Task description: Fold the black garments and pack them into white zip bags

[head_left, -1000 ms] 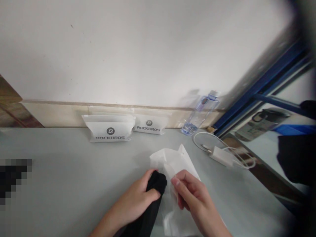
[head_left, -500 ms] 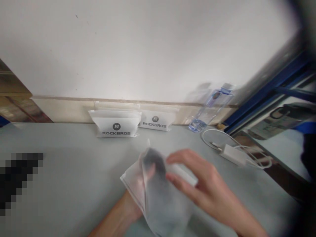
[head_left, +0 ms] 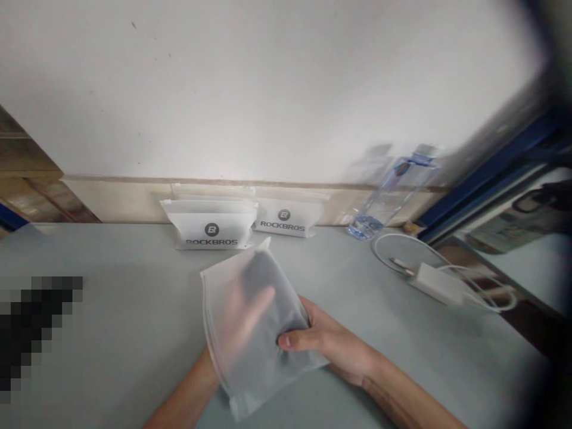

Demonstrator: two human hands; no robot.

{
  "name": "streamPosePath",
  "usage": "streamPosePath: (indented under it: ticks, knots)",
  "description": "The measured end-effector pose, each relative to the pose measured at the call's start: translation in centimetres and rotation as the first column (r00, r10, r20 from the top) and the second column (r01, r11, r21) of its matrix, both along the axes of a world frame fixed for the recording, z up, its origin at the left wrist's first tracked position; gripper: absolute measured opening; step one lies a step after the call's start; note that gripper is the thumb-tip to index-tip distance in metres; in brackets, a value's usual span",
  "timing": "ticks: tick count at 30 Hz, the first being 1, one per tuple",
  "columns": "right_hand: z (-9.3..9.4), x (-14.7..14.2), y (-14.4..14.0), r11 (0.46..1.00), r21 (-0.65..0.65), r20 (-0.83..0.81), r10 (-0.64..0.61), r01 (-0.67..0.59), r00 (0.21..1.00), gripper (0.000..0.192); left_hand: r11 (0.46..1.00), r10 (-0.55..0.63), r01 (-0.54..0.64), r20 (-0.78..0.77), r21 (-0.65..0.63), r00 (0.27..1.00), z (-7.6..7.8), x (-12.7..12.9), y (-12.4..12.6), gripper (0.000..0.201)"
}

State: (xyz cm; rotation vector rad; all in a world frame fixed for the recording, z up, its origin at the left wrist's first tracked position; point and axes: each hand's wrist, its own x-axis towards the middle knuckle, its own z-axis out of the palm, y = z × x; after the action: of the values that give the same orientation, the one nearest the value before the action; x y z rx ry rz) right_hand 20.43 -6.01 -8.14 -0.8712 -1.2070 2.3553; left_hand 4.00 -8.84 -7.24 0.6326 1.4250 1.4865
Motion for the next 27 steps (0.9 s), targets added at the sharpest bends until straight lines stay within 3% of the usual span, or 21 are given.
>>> streamPosePath:
  ticks: [3, 5, 7, 9, 11, 13, 14, 15, 17, 18, 19, 21, 22, 25, 27]
  knots:
    - [0.0, 1.2, 1.1, 0.986, -0.023, 0.020, -0.167, 0.167, 0.986, 0.035, 0.997, -0.016, 0.041, -0.366, 0.058, 0.930, 0.5, -2.3, -0.3, 0.013]
    - [-0.2, 1.8, 1.7, 0.964, 0.004, 0.002, -0.266, 0.266, 0.964, 0.026, 0.981, 0.091, 0.030, -0.594, 0.191, 0.800, 1.0, -3.6, -1.3, 0.016]
    - [-0.5, 2.1, 1.9, 0.951, 0.029, -0.014, -0.308, 0.308, 0.951, 0.022, 0.880, 0.209, 0.260, -0.815, 0.398, 0.540, 1.6, -4.3, -2.5, 0.032]
    - [-0.7, 2.0, 1.7, 0.956, 0.046, -0.019, -0.288, 0.288, 0.958, 0.026, 0.707, 0.210, 0.615, -0.935, 0.348, 0.287, 2.1, -4.2, -3.4, 0.046]
    - [-0.5, 1.8, 1.2, 0.971, 0.047, -0.022, -0.235, 0.236, 0.972, 0.038, 0.592, 0.065, 0.785, -0.981, 0.184, 0.181, 2.7, -3.5, -3.8, 0.043]
    - [0.1, 1.7, 0.6, 0.964, 0.131, -0.010, -0.231, 0.230, 0.973, 0.050, 0.571, -0.055, 0.812, -0.982, 0.119, 0.183, 3.2, -2.5, -3.4, 0.027]
    - [0.6, 1.8, 0.4, 0.929, 0.261, 0.003, -0.271, 0.261, 0.962, 0.054, 0.584, -0.072, 0.804, -0.980, 0.110, 0.186, 3.4, -2.0, -2.9, 0.019]
    - [1.1, 1.9, 0.1, 0.852, 0.436, 0.009, -0.327, 0.291, 0.945, 0.052, 0.605, -0.066, 0.790, -0.982, 0.101, 0.176, 3.6, -1.5, -2.3, 0.014]
    - [2.1, 2.3, -0.2, 0.588, 0.764, -0.018, -0.392, 0.266, 0.920, 0.040, 0.672, -0.035, 0.736, -0.989, 0.085, 0.146, 4.1, -0.5, -1.0, 0.011]
    - [2.6, 2.5, -0.3, 0.462, 0.861, -0.020, -0.386, 0.212, 0.922, 0.033, 0.705, -0.041, 0.705, -0.987, 0.080, 0.153, 4.3, 0.1, -0.3, 0.009]
    - [2.9, 2.6, -0.4, 0.386, 0.909, -0.003, -0.368, 0.155, 0.930, 0.028, 0.726, -0.067, 0.684, -0.982, 0.073, 0.177, 4.5, 0.6, 0.3, 0.008]
    - [3.2, 2.7, -0.3, 0.314, 0.948, 0.061, -0.353, 0.057, 0.934, 0.026, 0.733, -0.152, 0.679, -0.963, 0.040, 0.220, 4.9, 1.5, 1.3, 0.010]
    - [3.2, 2.8, -0.2, 0.287, 0.958, 0.084, -0.364, 0.026, 0.928, 0.027, 0.715, -0.194, 0.699, -0.959, 0.004, 0.204, 5.0, 1.8, 1.8, 0.009]
    - [2.7, 3.1, 0.5, 0.237, 0.971, 0.109, -0.343, -0.027, 0.933, 0.034, 0.608, -0.265, 0.778, -0.964, -0.155, 0.015, 5.2, 2.2, 2.7, 0.016]
    - [2.6, 3.5, 0.9, 0.228, 0.971, 0.138, -0.280, -0.074, 0.950, 0.038, 0.538, -0.296, 0.812, -0.953, -0.227, -0.071, 5.2, 2.0, 3.1, 0.018]
